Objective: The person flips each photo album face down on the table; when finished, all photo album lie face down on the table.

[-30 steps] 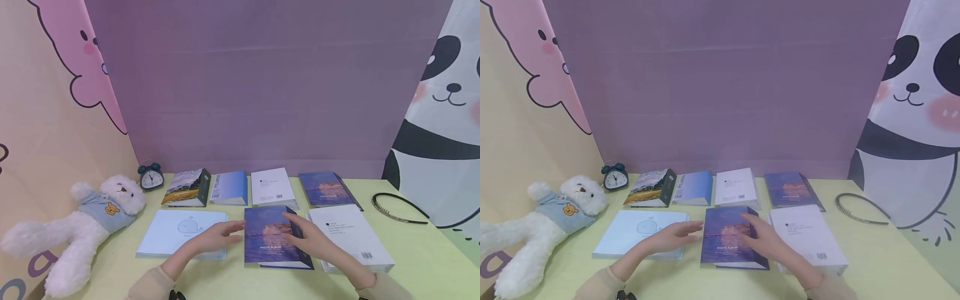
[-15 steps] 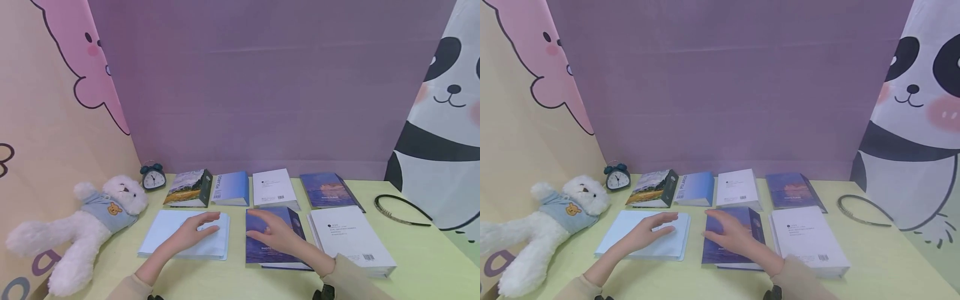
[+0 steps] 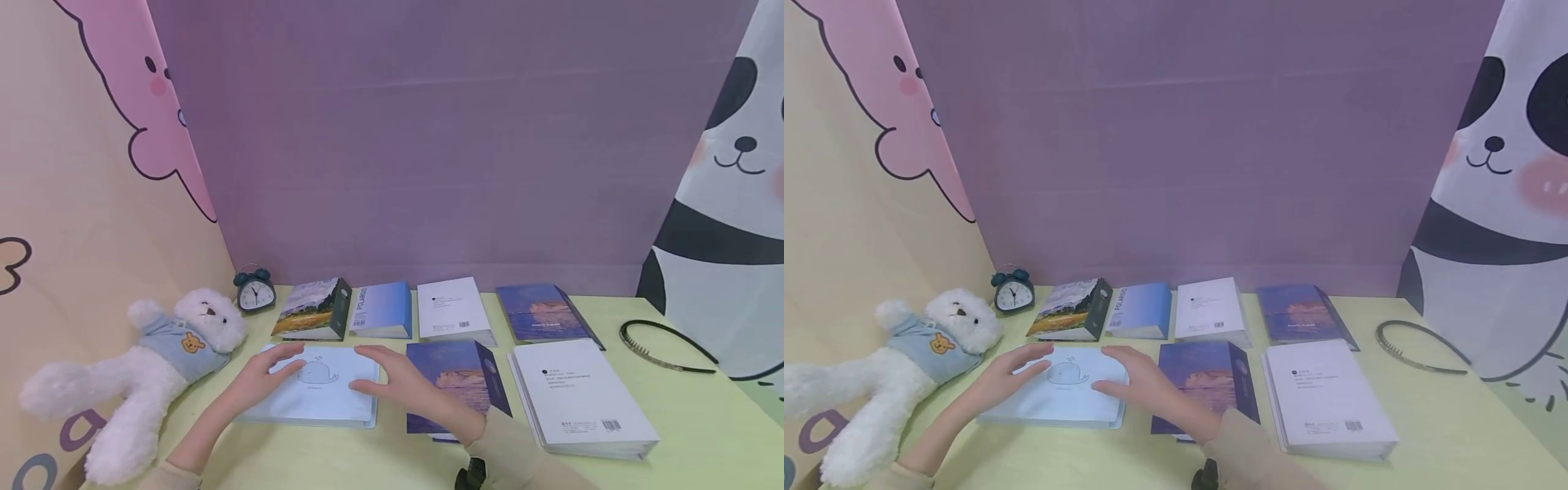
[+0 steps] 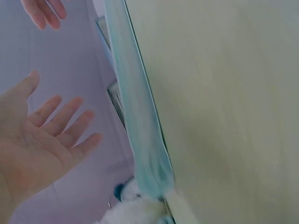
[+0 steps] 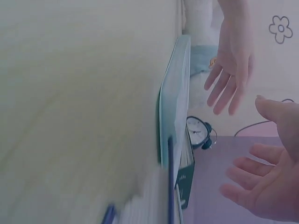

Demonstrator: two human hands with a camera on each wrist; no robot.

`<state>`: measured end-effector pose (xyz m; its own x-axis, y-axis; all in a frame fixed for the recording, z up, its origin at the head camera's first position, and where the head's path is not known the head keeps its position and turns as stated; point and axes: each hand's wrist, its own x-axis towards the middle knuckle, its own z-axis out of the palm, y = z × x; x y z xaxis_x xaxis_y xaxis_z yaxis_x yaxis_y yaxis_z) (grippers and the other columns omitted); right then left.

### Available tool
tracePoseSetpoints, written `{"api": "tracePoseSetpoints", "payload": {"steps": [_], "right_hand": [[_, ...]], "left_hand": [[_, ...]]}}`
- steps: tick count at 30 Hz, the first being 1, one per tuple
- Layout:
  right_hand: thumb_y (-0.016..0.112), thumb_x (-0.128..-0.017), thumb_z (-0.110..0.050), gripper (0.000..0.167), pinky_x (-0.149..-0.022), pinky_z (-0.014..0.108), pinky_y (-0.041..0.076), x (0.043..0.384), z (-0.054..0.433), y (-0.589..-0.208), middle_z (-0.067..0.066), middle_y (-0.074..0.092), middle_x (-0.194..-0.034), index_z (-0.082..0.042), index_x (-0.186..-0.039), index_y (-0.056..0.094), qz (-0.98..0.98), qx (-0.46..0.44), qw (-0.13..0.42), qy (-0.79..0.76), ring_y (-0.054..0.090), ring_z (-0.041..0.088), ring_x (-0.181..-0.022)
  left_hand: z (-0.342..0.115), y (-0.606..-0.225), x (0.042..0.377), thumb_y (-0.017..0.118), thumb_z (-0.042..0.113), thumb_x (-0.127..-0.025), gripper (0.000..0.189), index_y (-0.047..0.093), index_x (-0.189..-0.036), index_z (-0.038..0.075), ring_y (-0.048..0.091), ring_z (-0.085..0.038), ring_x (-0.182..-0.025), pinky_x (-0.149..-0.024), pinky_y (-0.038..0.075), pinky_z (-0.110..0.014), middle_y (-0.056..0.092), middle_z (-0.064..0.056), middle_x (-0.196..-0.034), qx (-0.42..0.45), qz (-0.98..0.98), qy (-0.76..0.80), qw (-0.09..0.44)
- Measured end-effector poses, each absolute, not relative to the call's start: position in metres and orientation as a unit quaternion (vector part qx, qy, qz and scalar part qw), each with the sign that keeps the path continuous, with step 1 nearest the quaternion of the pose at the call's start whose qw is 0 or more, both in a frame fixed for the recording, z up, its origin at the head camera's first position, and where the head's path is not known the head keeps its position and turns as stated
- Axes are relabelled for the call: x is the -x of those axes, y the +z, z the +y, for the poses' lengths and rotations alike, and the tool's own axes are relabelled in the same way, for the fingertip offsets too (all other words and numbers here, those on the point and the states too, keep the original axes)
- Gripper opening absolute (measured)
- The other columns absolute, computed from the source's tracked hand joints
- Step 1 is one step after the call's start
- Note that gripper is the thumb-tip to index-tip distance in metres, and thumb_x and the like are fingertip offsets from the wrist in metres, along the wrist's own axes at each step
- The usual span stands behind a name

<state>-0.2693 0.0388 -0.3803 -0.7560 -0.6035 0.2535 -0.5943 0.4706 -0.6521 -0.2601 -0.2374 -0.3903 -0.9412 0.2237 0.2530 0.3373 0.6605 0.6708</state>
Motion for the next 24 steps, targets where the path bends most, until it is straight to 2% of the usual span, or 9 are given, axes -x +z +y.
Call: {"api": "tracePoseSetpoints", "payload": {"steps": [6, 9, 16, 24], "right_hand": [[0.063, -0.088, -0.041, 0.059, -0.106, 0.046, 0.038, 0.267, 0.009, -0.378, 0.007, 0.049, -0.140, -0.009, -0.137, 0.049, 0.860, 0.348, 0.027, -0.372, 0.043, 0.026, -0.131], [0.063, -0.088, -0.041, 0.058, -0.107, 0.044, 0.037, 0.268, -0.003, -0.380, 0.005, 0.050, -0.139, -0.011, -0.137, 0.049, 0.862, 0.350, 0.037, -0.364, 0.043, 0.024, -0.131], [0.064, -0.088, -0.039, 0.059, -0.108, 0.037, 0.037, 0.272, -0.029, -0.385, 0.005, 0.051, -0.138, -0.008, -0.136, 0.050, 0.859, 0.370, 0.062, -0.347, 0.044, 0.022, -0.131], [0.066, -0.087, -0.037, 0.056, -0.109, 0.029, 0.035, 0.275, -0.051, -0.393, 0.002, 0.053, -0.137, -0.009, -0.133, 0.053, 0.867, 0.392, 0.097, -0.292, 0.043, 0.017, -0.131]], "left_hand": [[-0.261, -0.392, 0.259, 0.057, 0.025, -0.095, 0.040, 0.057, -0.126, 0.002, 0.054, -0.034, -0.118, -0.097, 0.044, -0.052, 0.063, -0.015, -0.121, 0.134, -0.915, -0.366, 0.104], [-0.268, -0.391, 0.256, 0.055, 0.020, -0.095, 0.039, 0.055, -0.127, -0.002, 0.054, -0.037, -0.117, -0.097, 0.043, -0.054, 0.061, -0.019, -0.122, 0.124, -0.913, -0.375, 0.099], [-0.281, -0.395, 0.253, 0.053, 0.023, -0.096, 0.046, 0.048, -0.133, -0.003, 0.042, -0.045, -0.126, -0.102, 0.036, -0.058, 0.049, -0.025, -0.135, 0.074, -0.919, -0.384, 0.051], [-0.293, -0.402, 0.250, 0.052, 0.022, -0.097, 0.047, 0.046, -0.133, -0.008, 0.045, -0.046, -0.121, -0.097, 0.043, -0.052, 0.047, -0.030, -0.133, 0.022, -0.915, -0.402, -0.013]]}}
